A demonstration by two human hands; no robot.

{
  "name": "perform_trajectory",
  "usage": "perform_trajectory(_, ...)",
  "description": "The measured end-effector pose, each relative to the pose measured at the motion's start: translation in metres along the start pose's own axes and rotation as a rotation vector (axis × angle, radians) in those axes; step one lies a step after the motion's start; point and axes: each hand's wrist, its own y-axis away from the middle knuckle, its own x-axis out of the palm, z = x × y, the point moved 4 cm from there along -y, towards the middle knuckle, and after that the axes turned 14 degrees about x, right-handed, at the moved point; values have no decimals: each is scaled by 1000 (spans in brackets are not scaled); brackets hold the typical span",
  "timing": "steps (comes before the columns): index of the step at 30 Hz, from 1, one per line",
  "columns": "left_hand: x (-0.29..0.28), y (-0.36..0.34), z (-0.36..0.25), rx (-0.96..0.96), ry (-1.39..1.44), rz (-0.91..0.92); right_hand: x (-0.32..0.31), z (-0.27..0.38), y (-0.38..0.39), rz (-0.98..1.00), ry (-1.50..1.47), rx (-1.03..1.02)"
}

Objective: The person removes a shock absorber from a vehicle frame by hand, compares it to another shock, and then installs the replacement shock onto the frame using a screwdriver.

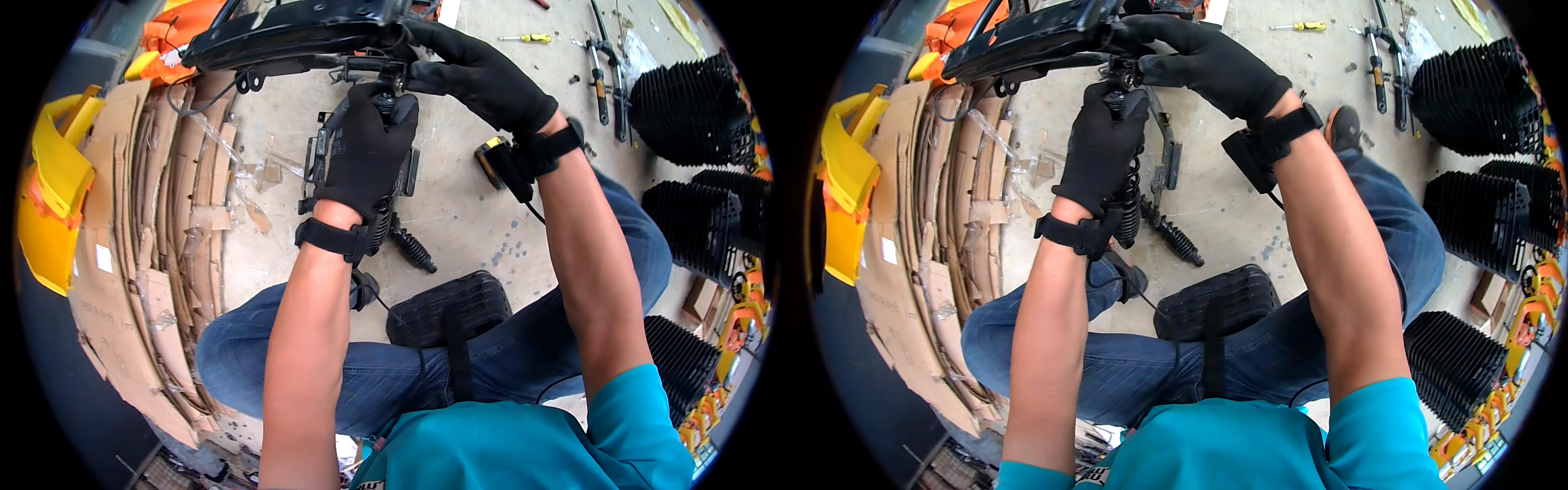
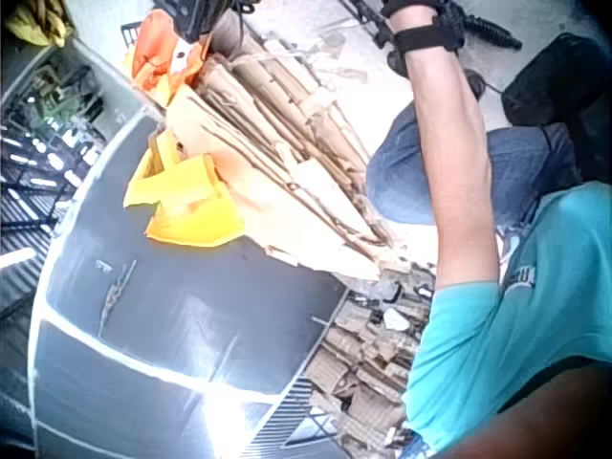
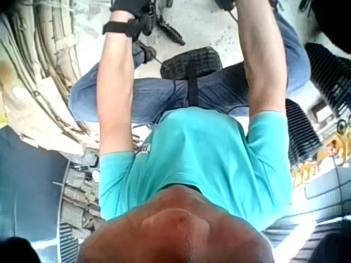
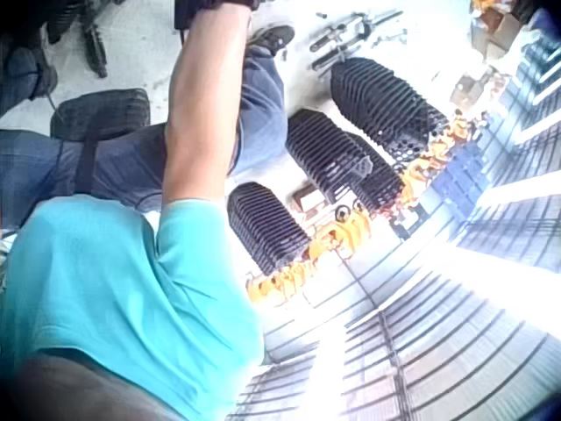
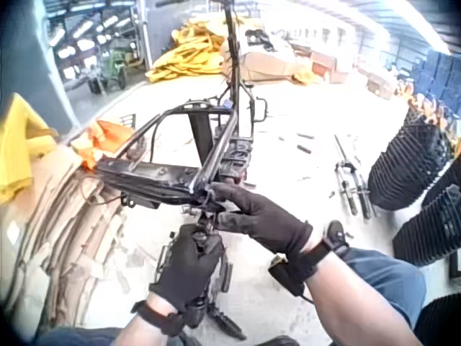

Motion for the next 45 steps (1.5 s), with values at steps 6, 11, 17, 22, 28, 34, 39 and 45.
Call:
perform_trajectory(6, 3, 0, -1, 19, -236, -61, 6, -21, -5, -316, -39, -67)
perform_trajectory(11, 1, -2, -11, -95, -215, -27, 51, -46, 31, -454, -464, 174)
perform_trajectory(17, 1, 1, -2, -26, -196, -20, 87, -45, 22, -190, -673, 173)
perform_trajectory(22, 5, 2, -2, -42, -245, -91, 80, -52, 15, -140, -572, 194)
perform_trajectory(28, 14, 4, -12, -37, -347, -176, 72, -56, 8, -37, -519, 112)
perform_trajectory(34, 15, 5, -15, -92, -424, -192, 71, -59, 8, 17, -424, 51)
perform_trajectory(39, 14, 4, -1, -132, -375, -108, 66, -55, 9, 89, -318, 134)
perform_trajectory(45, 8, 2, 0, -50, -429, -32, 75, -58, 5, -12, -443, 108)
